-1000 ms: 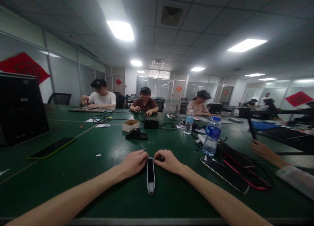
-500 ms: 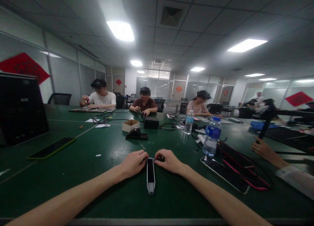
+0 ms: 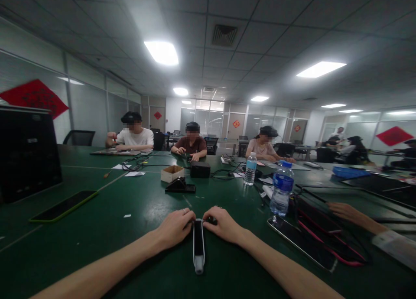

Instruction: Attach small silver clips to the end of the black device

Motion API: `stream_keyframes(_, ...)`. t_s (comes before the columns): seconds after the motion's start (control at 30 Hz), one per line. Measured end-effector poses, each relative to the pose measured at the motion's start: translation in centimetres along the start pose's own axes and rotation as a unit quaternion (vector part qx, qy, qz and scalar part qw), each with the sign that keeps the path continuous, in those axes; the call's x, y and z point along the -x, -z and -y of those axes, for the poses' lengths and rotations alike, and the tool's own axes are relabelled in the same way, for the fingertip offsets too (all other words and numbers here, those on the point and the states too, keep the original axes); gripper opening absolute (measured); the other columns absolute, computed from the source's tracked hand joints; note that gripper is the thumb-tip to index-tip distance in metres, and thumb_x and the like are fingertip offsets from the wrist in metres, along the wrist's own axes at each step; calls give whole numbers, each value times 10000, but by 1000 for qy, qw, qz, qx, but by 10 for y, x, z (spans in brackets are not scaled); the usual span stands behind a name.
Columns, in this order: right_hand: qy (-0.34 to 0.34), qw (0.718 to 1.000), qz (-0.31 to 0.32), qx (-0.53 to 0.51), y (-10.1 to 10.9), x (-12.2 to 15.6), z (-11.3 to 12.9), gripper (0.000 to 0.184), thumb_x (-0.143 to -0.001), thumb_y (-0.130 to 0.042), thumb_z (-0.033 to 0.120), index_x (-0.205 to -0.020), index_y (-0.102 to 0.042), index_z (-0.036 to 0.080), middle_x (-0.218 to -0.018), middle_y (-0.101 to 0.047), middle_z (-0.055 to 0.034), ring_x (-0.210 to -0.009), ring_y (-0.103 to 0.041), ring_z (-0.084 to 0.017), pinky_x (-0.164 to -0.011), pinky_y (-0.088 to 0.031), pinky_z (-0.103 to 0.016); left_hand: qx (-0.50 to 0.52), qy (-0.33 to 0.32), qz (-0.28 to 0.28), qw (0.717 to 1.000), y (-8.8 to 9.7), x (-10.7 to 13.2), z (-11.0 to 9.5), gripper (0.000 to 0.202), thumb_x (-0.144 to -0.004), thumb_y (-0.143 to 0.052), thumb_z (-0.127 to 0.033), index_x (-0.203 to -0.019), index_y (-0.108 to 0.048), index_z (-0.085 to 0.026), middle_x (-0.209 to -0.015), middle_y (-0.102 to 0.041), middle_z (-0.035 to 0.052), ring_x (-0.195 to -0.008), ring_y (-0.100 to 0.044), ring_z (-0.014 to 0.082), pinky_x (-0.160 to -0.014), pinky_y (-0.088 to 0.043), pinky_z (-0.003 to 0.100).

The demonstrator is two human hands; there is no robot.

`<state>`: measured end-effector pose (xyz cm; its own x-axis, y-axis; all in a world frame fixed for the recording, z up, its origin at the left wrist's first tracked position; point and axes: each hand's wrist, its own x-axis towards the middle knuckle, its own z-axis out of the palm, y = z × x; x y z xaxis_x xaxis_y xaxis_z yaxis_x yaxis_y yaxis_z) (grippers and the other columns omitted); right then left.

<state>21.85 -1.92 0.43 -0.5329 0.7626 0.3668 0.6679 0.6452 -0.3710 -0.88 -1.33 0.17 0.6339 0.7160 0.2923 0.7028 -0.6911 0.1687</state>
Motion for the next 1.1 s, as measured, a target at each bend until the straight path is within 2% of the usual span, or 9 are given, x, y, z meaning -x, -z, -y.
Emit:
stream_keyframes(0.13, 29, 999, 11, 23, 4, -1, -2, 227, -901, -588, 380, -1000, -675, 195, -978, -659, -61, -899, -588, -194, -789, -467, -306, -10, 9, 7, 1000, 3, 0, -3, 185, -890, -479, -154, -1031, -573, -229, -1020, -605, 16, -876, -594, 166, -753, -457, 267)
stream_keyframes(0.23, 31, 998, -8, 51, 13, -2, -9, 233, -918, -554, 348, -1024, -673, 178, -1010, -657, -85, -953, -579, -207, -840, -458, -319, -19, 13, 18, 1000, 7, 0, -6, 190, -886, -482, -153, -1034, -574, -230, -1030, -609, 18, -892, -596, 171, -769, -457, 270)
stream_keyframes(0.37, -8, 995, -33, 91, 26, -1, -35, 266, -956, -443, 254, -1072, -665, 166, -1063, -653, -100, -1017, -564, -214, -927, -431, -344, -21, 20, 31, 999, 10, 0, -8, 199, -893, -473, -172, -1055, -573, -230, -1060, -608, 26, -922, -596, 179, -785, -460, 278)
stream_keyframes(0.57, -73, 990, 4, 123, 29, 6, -72, 301, -939, -447, 213, -1161, -644, 158, -1155, -616, -121, -1091, -544, -234, -964, -420, -358, -23, 19, 27, 999, 6, -1, -5, 228, -886, -452, -156, -1068, -569, -228, -1078, -607, 28, -949, -596, 183, -815, -457, 286)
stream_keyframes(1.1, -83, 985, 51, 142, 27, -5, -78, 276, -925, -476, 225, -1095, -690, 191, -1111, -624, -102, -1043, -562, -223, -909, -435, -335, -14, 18, 29, 999, 4, 0, -3, 211, -892, -455, -163, -1062, -562, -231, -1054, -604, 23, -918, -594, 174, -761, -451, 269)
